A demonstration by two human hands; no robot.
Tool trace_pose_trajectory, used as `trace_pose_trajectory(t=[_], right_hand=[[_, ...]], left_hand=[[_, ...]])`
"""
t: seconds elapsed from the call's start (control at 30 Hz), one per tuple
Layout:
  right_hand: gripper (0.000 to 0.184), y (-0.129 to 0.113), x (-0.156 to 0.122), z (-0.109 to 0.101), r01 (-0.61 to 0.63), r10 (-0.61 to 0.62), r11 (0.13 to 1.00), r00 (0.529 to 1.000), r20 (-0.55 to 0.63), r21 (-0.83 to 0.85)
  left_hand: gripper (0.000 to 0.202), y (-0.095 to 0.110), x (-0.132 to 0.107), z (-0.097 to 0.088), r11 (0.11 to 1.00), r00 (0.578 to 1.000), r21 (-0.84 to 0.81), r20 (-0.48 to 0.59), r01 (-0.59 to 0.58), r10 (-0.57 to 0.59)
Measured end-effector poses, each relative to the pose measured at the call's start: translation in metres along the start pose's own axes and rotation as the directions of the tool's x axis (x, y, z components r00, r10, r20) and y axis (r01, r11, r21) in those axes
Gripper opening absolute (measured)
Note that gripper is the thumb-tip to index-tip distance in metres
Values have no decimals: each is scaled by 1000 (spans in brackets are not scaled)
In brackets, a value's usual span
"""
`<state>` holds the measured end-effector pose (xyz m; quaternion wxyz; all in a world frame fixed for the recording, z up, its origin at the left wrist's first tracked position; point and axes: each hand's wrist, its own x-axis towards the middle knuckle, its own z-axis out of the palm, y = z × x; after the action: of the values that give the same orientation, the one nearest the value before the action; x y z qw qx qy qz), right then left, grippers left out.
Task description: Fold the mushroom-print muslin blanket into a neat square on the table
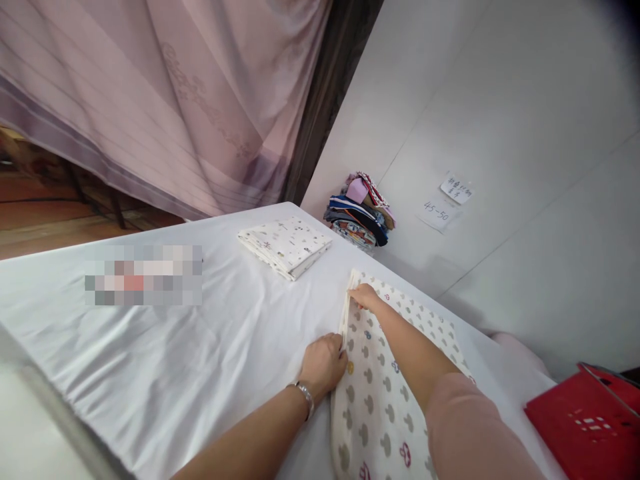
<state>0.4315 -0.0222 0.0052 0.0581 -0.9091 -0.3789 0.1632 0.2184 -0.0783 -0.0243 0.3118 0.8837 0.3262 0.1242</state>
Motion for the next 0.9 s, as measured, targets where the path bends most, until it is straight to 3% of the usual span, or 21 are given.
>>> trace_pose_trajectory(t=[0.17,0.3,0.5,0.77,0.9], right_hand=[[15,-4,-3,4,-23,27,998,998,59,-63],[7,-5,-3,1,-6,8,990,1000,14,-140],[29,-5,-7,9,81,-101,982,989,-110,-168],[14,-7,-3,10,122,-126,974,992,-8,-192],[23,-11,-1,8,108,-104,970,994,32,-216]], left_hand=[[11,-1,0,1,1000,1000,2,-9,-28,28],[13,1,-1,-1,1000,1000,-12,19,-7,7],[13,0,0,0,1000,1000,-26,20,-7,8],[12,-2,1,4,999,999,-27,-24,-28,27],[12,-2,1,5,999,998,-22,-45,-46,45]])
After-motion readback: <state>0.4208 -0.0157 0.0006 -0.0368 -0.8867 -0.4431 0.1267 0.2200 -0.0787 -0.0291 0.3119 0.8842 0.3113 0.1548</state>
